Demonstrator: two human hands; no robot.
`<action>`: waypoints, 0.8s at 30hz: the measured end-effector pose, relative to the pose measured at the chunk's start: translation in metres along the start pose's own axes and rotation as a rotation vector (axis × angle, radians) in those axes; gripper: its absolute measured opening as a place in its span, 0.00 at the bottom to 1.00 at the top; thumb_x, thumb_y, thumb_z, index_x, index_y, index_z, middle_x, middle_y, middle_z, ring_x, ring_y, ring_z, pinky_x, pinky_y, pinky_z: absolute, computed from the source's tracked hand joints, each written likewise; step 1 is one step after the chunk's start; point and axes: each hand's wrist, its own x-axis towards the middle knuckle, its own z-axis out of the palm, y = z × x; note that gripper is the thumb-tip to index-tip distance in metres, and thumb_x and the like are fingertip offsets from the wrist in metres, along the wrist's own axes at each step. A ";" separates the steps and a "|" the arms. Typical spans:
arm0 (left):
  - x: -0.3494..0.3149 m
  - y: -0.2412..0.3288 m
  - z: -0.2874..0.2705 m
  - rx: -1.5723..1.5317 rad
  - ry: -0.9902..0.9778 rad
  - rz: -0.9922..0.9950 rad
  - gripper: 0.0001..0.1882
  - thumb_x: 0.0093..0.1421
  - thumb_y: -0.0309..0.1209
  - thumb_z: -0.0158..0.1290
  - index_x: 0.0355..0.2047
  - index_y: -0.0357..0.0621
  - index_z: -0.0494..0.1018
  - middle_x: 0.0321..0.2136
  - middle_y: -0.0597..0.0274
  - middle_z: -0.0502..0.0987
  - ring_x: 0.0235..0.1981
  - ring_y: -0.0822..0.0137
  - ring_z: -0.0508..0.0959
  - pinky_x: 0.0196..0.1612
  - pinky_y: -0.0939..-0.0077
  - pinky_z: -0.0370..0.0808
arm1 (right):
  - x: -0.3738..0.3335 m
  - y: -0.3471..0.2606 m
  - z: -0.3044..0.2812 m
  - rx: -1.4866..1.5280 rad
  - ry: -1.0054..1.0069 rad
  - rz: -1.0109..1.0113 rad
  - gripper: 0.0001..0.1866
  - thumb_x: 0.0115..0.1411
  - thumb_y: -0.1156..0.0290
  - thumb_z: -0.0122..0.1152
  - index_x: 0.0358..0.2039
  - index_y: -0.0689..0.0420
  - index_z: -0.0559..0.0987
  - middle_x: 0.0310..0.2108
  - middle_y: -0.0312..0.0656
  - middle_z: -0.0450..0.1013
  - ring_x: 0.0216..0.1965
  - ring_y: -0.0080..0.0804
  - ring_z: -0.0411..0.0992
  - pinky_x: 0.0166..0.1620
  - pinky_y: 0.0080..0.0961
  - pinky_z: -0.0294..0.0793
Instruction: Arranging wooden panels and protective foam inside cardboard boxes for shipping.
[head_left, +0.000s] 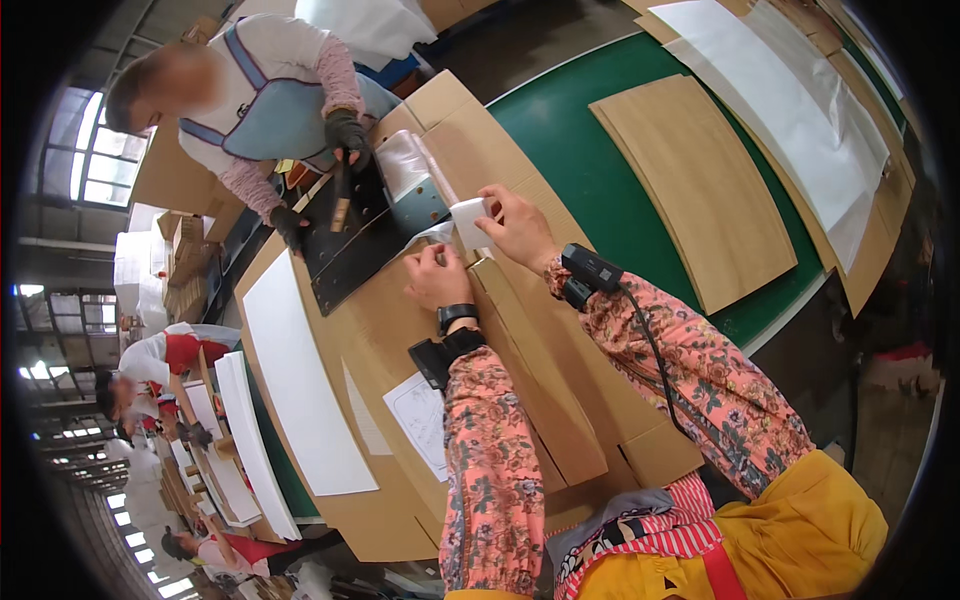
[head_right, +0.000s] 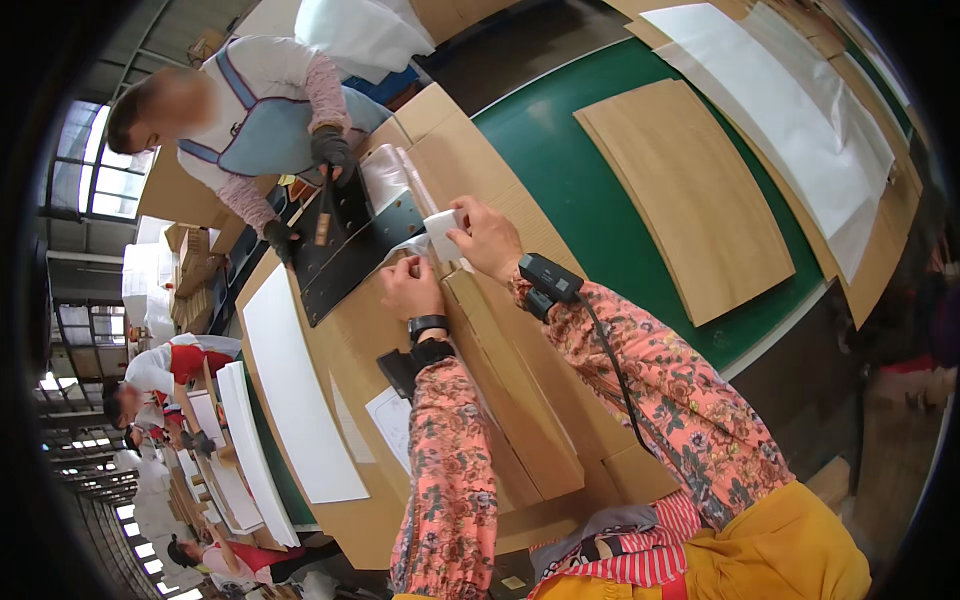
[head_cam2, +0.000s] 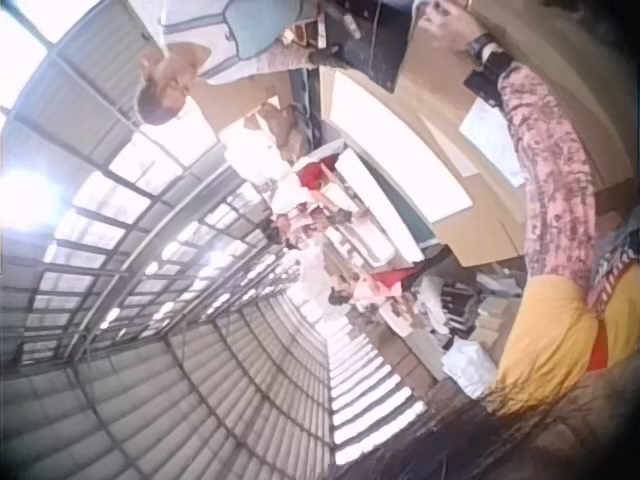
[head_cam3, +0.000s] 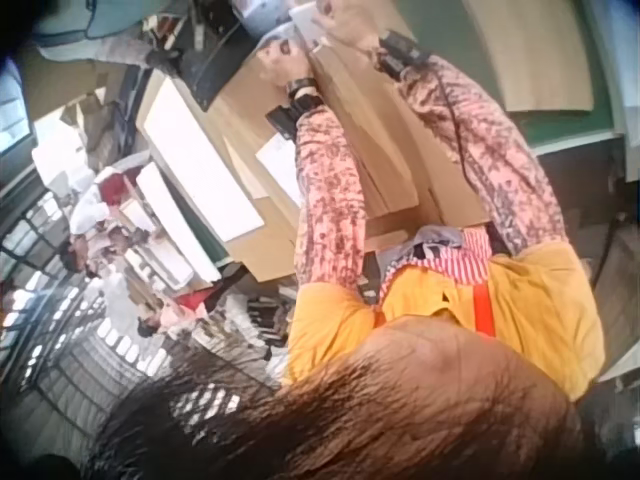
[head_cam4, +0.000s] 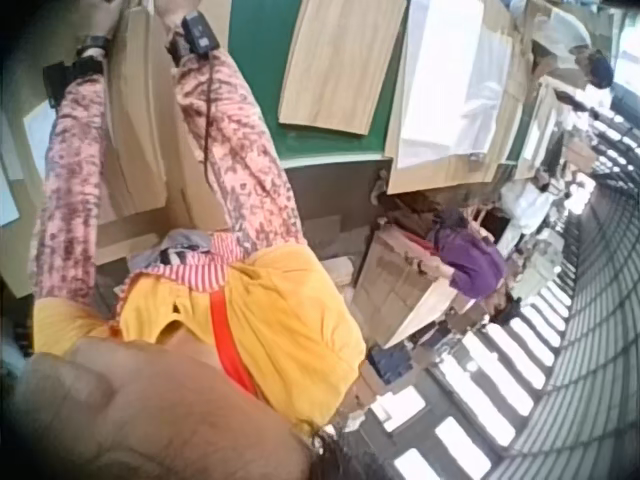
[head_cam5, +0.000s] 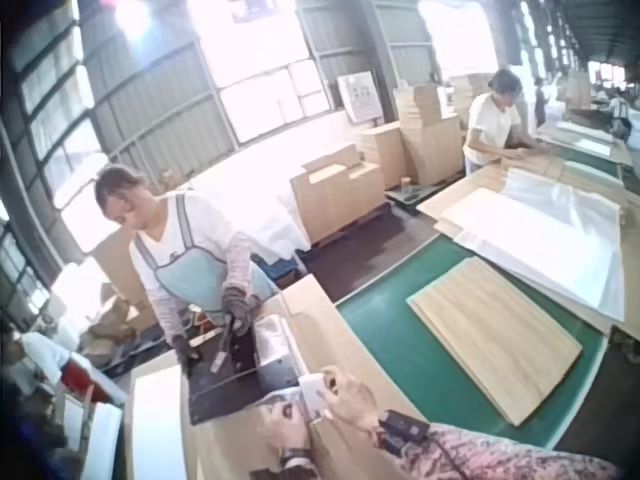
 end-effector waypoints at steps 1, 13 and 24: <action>0.004 -0.001 0.004 -0.116 0.047 0.012 0.11 0.58 0.41 0.63 0.33 0.49 0.79 0.34 0.67 0.78 0.33 0.65 0.79 0.42 0.60 0.71 | 0.003 0.002 -0.004 -0.004 0.004 0.010 0.20 0.56 0.66 0.68 0.48 0.59 0.76 0.35 0.52 0.78 0.36 0.49 0.78 0.40 0.41 0.77; 0.023 -0.020 0.016 -0.878 0.045 -0.168 0.08 0.63 0.30 0.60 0.33 0.37 0.76 0.28 0.64 0.79 0.29 0.74 0.75 0.34 0.75 0.74 | 0.037 0.004 0.048 -0.104 -0.195 0.181 0.18 0.51 0.63 0.64 0.38 0.63 0.83 0.35 0.57 0.81 0.41 0.53 0.80 0.48 0.42 0.78; 0.001 -0.001 -0.005 -0.296 -0.036 0.090 0.09 0.62 0.32 0.57 0.40 0.43 0.79 0.31 0.60 0.79 0.34 0.61 0.80 0.44 0.62 0.72 | 0.014 0.009 0.077 -0.139 -0.129 0.107 0.20 0.55 0.63 0.65 0.46 0.60 0.78 0.41 0.58 0.78 0.44 0.57 0.76 0.49 0.46 0.76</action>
